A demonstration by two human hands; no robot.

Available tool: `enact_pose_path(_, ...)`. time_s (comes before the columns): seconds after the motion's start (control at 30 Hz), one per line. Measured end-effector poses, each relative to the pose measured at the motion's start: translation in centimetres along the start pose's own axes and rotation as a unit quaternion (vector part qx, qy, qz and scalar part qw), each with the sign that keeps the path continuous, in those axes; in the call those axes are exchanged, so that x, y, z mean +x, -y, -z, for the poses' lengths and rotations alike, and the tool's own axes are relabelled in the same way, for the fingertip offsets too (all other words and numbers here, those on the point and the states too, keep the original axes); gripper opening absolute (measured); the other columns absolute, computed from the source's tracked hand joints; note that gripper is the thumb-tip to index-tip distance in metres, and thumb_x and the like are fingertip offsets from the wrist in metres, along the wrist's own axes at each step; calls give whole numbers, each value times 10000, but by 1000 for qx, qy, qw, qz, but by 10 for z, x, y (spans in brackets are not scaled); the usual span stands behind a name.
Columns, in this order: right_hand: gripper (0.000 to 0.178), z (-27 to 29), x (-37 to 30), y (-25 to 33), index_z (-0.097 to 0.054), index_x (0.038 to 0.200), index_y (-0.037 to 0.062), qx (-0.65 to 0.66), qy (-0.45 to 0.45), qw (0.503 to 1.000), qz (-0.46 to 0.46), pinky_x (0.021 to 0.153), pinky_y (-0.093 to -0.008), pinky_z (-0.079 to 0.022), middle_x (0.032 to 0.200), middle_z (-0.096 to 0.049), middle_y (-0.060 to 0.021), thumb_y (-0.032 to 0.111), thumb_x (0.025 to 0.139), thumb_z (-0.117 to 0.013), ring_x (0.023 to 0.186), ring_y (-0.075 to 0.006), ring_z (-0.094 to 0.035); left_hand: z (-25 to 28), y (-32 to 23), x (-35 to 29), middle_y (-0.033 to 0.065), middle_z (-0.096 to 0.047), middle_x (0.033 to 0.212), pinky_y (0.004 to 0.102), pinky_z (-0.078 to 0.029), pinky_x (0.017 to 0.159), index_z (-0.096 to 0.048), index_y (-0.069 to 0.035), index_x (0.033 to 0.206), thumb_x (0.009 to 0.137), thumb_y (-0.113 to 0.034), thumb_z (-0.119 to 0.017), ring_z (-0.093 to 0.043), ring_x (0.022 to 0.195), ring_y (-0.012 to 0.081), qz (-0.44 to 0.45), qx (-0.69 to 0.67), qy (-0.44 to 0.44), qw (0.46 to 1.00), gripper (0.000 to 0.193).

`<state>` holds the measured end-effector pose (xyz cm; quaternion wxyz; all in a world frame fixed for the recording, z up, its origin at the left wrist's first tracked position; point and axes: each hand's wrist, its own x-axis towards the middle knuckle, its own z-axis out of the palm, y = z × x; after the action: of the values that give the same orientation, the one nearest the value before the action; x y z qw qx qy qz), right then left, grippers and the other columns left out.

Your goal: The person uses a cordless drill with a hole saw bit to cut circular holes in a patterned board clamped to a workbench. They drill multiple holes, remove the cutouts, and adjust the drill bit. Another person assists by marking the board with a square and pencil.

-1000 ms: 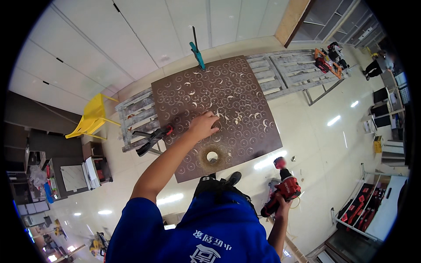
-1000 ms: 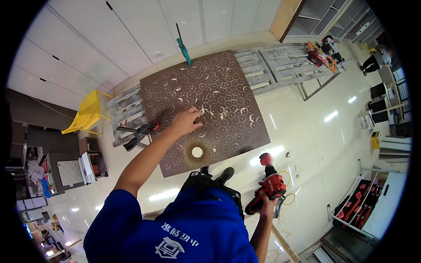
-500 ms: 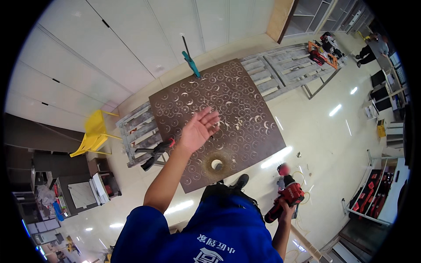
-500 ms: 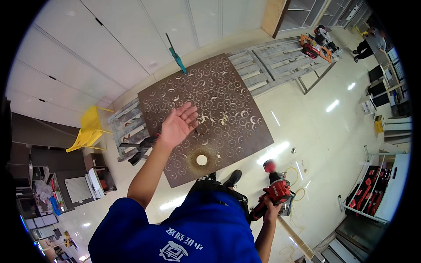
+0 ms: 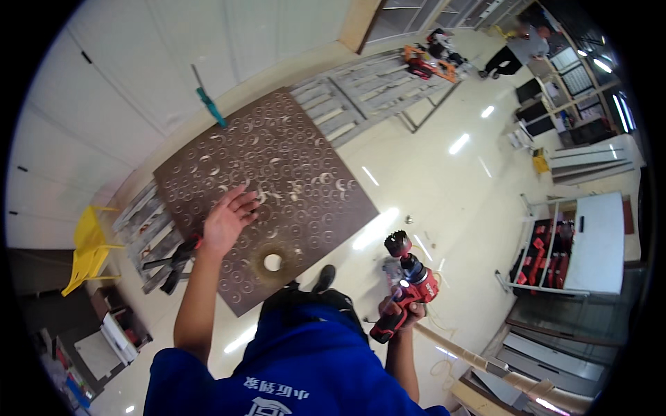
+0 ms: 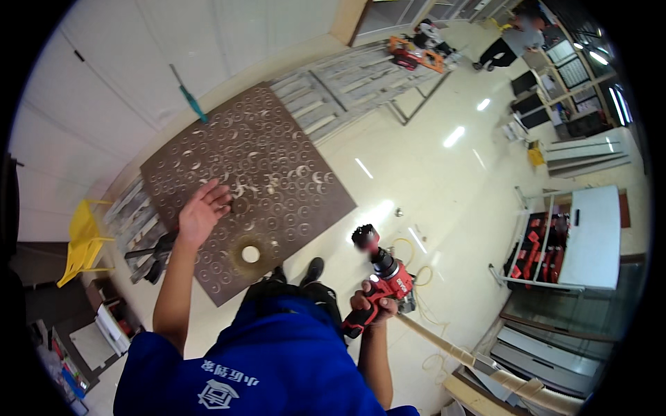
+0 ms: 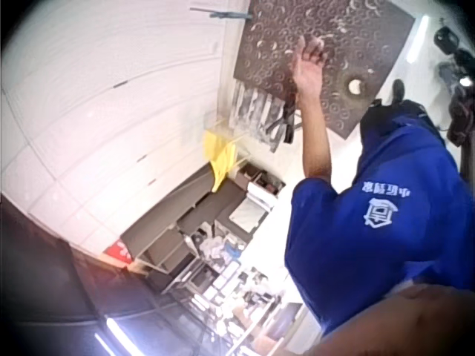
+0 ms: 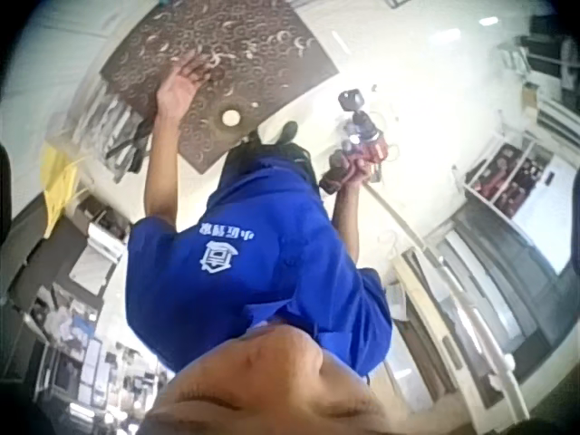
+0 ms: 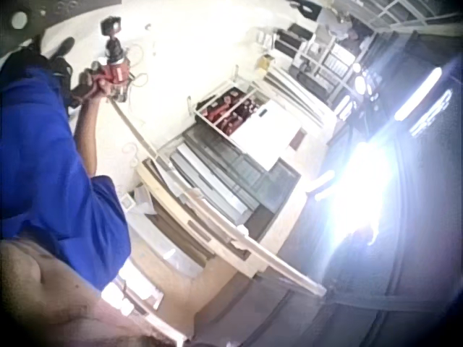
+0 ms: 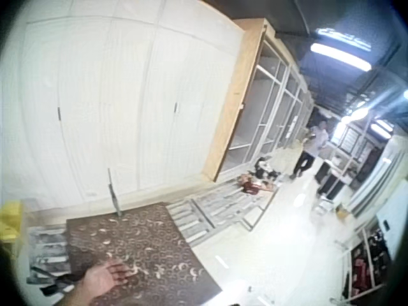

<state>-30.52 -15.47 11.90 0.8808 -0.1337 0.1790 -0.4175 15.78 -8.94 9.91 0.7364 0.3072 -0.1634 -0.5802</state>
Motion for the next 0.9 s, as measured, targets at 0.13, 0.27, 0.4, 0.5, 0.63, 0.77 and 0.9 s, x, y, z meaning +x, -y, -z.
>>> enact_pose_path(0.13, 401, -24, 6, 10, -580, 932, 81, 70, 117, 990, -28, 465, -244, -363, 610, -564, 8, 352, 656, -687, 489, -114, -472, 5, 12, 0, 170, -611, 1290, 409, -499, 940, -455, -15, 1409, 1003, -297, -503, -620, 1129, 272, 30, 99, -61, 993, 497)
enact_pose_path(0.27, 375, -46, 16, 16, -572, 899, 82, 61, 135, 989, 2, 460, -248, -356, 589, -547, 13, 352, 664, -684, 481, -112, -463, 0, 18, -1, 173, -634, 1238, 362, -512, 901, -466, 27, 1386, 1009, -215, -504, -648, 1068, 245, 50, 217, -98, 970, 450)
enact_pose_path(0.4, 351, -59, 22, 20, -565, 866, 82, 51, 147, 988, 23, 455, -252, -350, 569, -530, 19, 351, 671, -681, 472, -110, -455, -6, 19, -2, 166, -637, 1230, 343, -515, 889, -473, 33, 1380, 1011, -182, -492, -648, 1058, 226, 77, 234, -99, 964, 427)
enact_pose_path(0.5, 336, -66, 25, 22, -559, 841, 83, 48, 151, 987, 33, 451, -255, -345, 553, -517, 23, 350, 676, -679, 466, -108, -448, -3, 27, -2, 166, -639, 1224, 344, -515, 889, -469, 35, 1383, 1007, -176, -499, -647, 1049, 223, 88, 242, -90, 962, 432)
enact_pose_path(0.63, 319, -73, 22, 23, -551, 808, 84, 37, 142, 988, 49, 446, -259, -339, 532, -500, 28, 350, 684, -676, 458, -106, -439, -8, 42, -3, 156, -641, 1223, 339, -513, 888, -468, 28, 1382, 1003, -173, -502, -646, 1045, 221, 106, 230, -85, 964, 431)
enact_pose_path(0.77, 304, -41, 7, 32, -544, 809, 74, -10, 88, 994, 57, 473, -280, -346, 540, -474, 6, 330, 701, -667, 469, -118, -447, -13, 63, -2, 138, -645, 1227, 343, -509, 894, -474, 13, 1376, 997, -179, -509, -648, 1046, 221, 130, 232, -65, 962, 427)
enact_pose_path(0.9, 328, -31, 2, 43, -550, 896, 32, -34, 118, 991, 45, 509, -289, -360, 633, -495, -4, 280, 710, -661, 477, -132, -463, -22, 88, -2, 144, -646, 1227, 359, -512, 895, -481, 10, 1369, 990, -192, -511, -656, 1047, 232, 147, 248, -55, 956, 430)
